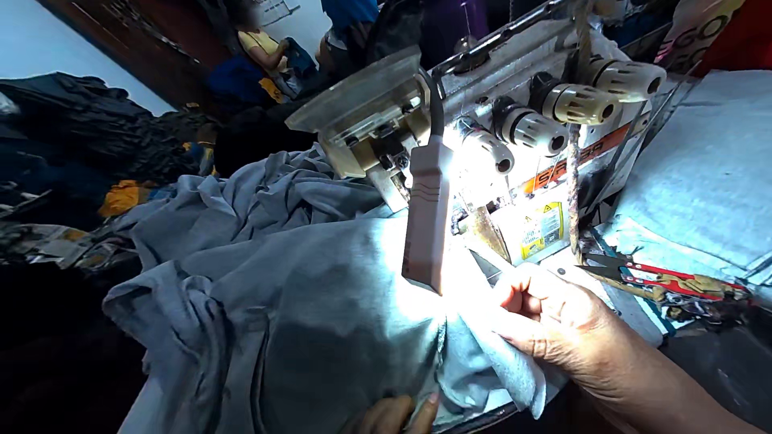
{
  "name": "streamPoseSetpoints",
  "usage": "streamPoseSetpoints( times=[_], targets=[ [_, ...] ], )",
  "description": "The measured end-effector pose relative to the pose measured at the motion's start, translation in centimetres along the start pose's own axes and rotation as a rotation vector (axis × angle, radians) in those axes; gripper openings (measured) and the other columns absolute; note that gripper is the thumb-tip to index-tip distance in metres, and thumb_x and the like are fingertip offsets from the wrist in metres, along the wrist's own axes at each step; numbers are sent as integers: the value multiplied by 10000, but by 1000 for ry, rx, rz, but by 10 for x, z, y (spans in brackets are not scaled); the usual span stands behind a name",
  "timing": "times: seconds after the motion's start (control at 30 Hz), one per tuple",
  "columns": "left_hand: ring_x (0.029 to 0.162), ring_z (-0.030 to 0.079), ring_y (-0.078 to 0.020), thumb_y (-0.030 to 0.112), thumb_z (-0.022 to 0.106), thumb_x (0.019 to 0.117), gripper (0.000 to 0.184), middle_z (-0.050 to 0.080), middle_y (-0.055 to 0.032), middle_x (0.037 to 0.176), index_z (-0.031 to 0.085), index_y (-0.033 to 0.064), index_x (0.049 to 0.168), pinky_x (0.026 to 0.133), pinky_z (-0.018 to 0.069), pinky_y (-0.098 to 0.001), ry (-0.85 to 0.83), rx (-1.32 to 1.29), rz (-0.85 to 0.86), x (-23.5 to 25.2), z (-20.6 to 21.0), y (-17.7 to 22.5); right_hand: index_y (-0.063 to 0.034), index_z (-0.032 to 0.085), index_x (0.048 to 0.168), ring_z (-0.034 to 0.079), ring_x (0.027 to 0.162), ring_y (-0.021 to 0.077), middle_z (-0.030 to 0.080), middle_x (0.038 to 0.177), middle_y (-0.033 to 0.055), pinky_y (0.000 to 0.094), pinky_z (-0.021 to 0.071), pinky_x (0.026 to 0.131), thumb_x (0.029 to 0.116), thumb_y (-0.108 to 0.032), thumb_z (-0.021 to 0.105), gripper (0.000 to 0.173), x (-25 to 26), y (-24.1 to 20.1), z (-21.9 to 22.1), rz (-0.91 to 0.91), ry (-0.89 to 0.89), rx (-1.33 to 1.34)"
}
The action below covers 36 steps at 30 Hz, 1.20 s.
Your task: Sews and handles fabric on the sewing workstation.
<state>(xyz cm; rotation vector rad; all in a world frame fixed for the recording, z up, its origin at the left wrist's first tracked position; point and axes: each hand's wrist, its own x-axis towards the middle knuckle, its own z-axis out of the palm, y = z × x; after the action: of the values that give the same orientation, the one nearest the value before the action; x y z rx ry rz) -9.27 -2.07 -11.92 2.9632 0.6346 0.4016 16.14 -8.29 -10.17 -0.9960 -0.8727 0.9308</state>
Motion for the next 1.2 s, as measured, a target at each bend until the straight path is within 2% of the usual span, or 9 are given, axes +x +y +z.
streamPoseSetpoints(
  times=[0.1,0.2,0.33,0.43,0.47,0.57,0.63,0.8,1.2],
  targets=[
    [823,700,-370,46,635,959,164,720,-203,875,781,32,1033,785,559,-493,-12,-80,-46,0,-12,-11,-153,647,910,589,666,-68,643,750,-107,91,476,608,911,-84,672,74,-4,-4,-6,51,1,-23],
    [870,688,-435,-26,618,924,162,703,-266,895,773,-15,969,846,533,-568,52,71,-112,1,-58,-27,-138,673,922,626,721,-72,663,794,-121,100,528,662,906,-95,705,56,-8,-5,-15,20,-94,-73],
    [883,683,-375,-48,595,943,179,701,-259,904,772,-21,953,865,530,-438,175,377,-127,17,-110,-53,-107,661,977,604,735,-99,645,834,-140,91,519,667,891,-45,690,110,-14,-1,-15,-16,-158,-106],
    [1071,648,-564,-93,563,922,208,669,-377,1116,750,-67,1008,947,477,-679,124,402,-159,34,-96,-51,-55,654,1020,570,741,-104,636,849,-97,79,489,682,893,-52,690,132,-18,6,-9,-100,-97,-180],
    [1113,636,-558,-101,542,921,222,662,-378,1144,743,-64,1009,990,445,-683,181,403,-152,37,-86,-48,-12,660,1042,569,754,-84,650,874,-44,89,486,696,895,-49,687,154,-22,4,-6,-133,-74,-232],
    [1251,543,-254,-7,438,1021,221,612,-208,1170,654,33,1042,1139,350,-347,448,265,-10,45,-71,-26,67,645,1090,623,836,-25,694,975,89,124,513,778,910,-5,664,195,-35,-9,-1,-153,-44,-343],
    [1281,521,-97,125,440,1072,218,622,-74,1214,650,84,1114,1131,344,-242,454,3,104,53,-62,1,88,634,1098,640,844,-7,707,984,127,130,513,791,913,17,658,200,-42,-15,1,-168,-32,-395],
    [1069,589,-142,299,571,1043,254,693,-75,1026,686,74,1063,1011,378,-220,432,-199,135,78,-9,48,89,645,1117,647,823,24,721,949,152,138,506,773,939,11,649,194,-47,-17,1,-262,-29,-486],
    [1006,623,-25,135,687,953,104,711,-42,912,744,50,940,941,446,-139,429,-546,-69,82,-7,49,52,661,1170,709,857,132,745,941,181,183,531,820,979,18,583,209,-48,-16,2,-406,-14,-694]
  ],
)
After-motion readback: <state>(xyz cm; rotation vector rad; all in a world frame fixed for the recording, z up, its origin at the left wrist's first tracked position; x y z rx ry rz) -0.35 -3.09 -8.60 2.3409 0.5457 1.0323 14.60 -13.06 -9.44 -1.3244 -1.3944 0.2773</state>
